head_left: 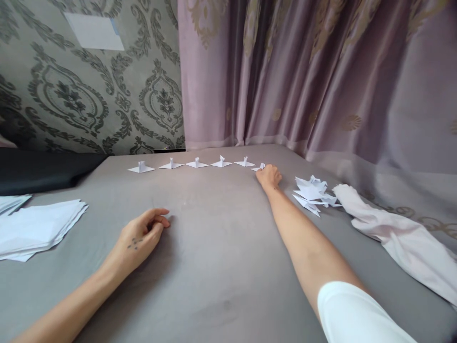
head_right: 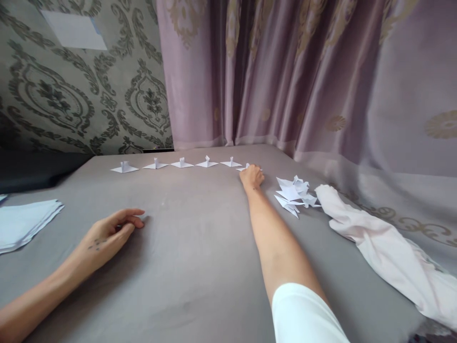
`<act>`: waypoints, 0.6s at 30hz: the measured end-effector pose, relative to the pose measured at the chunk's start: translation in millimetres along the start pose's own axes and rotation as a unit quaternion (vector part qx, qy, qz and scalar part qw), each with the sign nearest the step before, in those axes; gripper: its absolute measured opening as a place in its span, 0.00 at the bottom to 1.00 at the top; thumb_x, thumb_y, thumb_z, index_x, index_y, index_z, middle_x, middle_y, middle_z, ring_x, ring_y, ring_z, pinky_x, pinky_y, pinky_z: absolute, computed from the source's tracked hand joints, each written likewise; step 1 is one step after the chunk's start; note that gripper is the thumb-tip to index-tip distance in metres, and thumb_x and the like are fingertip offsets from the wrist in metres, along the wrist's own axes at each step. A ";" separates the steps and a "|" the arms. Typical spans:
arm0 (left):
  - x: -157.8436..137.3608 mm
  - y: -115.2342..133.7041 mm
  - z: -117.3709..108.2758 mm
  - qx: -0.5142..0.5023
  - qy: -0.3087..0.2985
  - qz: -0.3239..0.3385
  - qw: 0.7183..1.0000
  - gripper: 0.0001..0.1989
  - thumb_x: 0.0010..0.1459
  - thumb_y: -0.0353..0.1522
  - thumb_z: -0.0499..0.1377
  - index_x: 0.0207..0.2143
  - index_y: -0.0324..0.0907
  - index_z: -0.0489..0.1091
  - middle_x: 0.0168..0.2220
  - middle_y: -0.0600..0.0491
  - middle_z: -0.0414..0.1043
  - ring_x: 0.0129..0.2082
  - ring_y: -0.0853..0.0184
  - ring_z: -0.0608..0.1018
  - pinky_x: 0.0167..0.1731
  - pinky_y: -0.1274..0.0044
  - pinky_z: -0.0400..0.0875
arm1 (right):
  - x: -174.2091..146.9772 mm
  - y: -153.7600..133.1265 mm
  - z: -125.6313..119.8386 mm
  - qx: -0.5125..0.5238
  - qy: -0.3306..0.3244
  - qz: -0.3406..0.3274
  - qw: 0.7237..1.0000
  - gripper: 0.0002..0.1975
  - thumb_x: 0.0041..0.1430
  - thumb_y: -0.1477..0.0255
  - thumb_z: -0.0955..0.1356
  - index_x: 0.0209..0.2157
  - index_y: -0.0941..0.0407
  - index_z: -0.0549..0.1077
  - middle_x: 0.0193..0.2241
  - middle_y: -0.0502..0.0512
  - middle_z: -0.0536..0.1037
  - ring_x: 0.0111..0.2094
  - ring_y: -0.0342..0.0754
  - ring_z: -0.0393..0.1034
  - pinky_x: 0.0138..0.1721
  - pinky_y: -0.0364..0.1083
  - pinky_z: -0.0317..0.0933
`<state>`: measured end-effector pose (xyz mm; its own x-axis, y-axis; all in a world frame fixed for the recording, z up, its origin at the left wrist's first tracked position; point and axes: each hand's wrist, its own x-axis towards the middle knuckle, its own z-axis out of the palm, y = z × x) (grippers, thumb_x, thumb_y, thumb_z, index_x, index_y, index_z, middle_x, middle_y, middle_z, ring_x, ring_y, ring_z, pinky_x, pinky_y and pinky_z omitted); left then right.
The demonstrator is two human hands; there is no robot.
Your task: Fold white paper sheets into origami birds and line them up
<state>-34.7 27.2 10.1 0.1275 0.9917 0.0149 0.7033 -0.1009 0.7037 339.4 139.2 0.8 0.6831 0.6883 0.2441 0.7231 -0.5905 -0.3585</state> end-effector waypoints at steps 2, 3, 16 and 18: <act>-0.2 0.3 -0.2 -0.005 -0.002 0.003 1.000 0.24 0.48 0.42 0.48 0.44 0.40 0.68 0.34 0.51 0.75 0.21 0.68 0.66 0.26 0.75 0.63 | 0.0 -0.3 -0.5 0.003 -0.002 0.004 1.000 0.16 0.57 0.70 0.64 0.44 0.63 0.76 0.44 0.71 0.75 0.45 0.59 0.72 0.44 0.51 0.64; -0.2 0.3 -0.4 -0.006 -0.003 0.005 1.000 0.24 0.48 0.42 0.48 0.44 0.40 0.68 0.34 0.51 0.75 0.21 0.68 0.67 0.25 0.75 0.63 | -0.2 -0.4 -0.7 0.004 -0.003 0.006 1.000 0.17 0.57 0.69 0.64 0.44 0.62 0.76 0.44 0.70 0.76 0.45 0.59 0.73 0.44 0.51 0.64; 2.2 -4.1 -1.3 -0.009 0.001 0.032 0.999 0.24 0.46 0.41 0.48 0.43 0.39 0.68 0.33 0.50 0.76 0.26 0.64 0.72 0.29 0.74 0.66 | -9.3 8.3 -8.8 -0.012 -0.054 -0.047 0.997 0.20 0.59 0.65 0.62 0.47 0.62 0.74 0.45 0.69 0.76 0.46 0.57 0.72 0.42 0.48 0.63; 2.3 -5.3 -1.2 -0.014 -0.002 0.039 0.999 0.24 0.46 0.40 0.48 0.44 0.39 0.68 0.34 0.50 0.76 0.27 0.64 0.73 0.29 0.74 0.66 | -20.5 17.3 -17.1 -0.022 -0.059 -0.097 0.993 0.19 0.60 0.67 0.62 0.47 0.60 0.75 0.48 0.67 0.74 0.48 0.55 0.70 0.45 0.47 0.62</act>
<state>-38.9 30.1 7.3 0.1838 0.9807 0.0670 0.6717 -0.1751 0.7198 339.6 107.7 4.9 0.5154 0.8343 0.1959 0.8456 -0.4580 -0.2740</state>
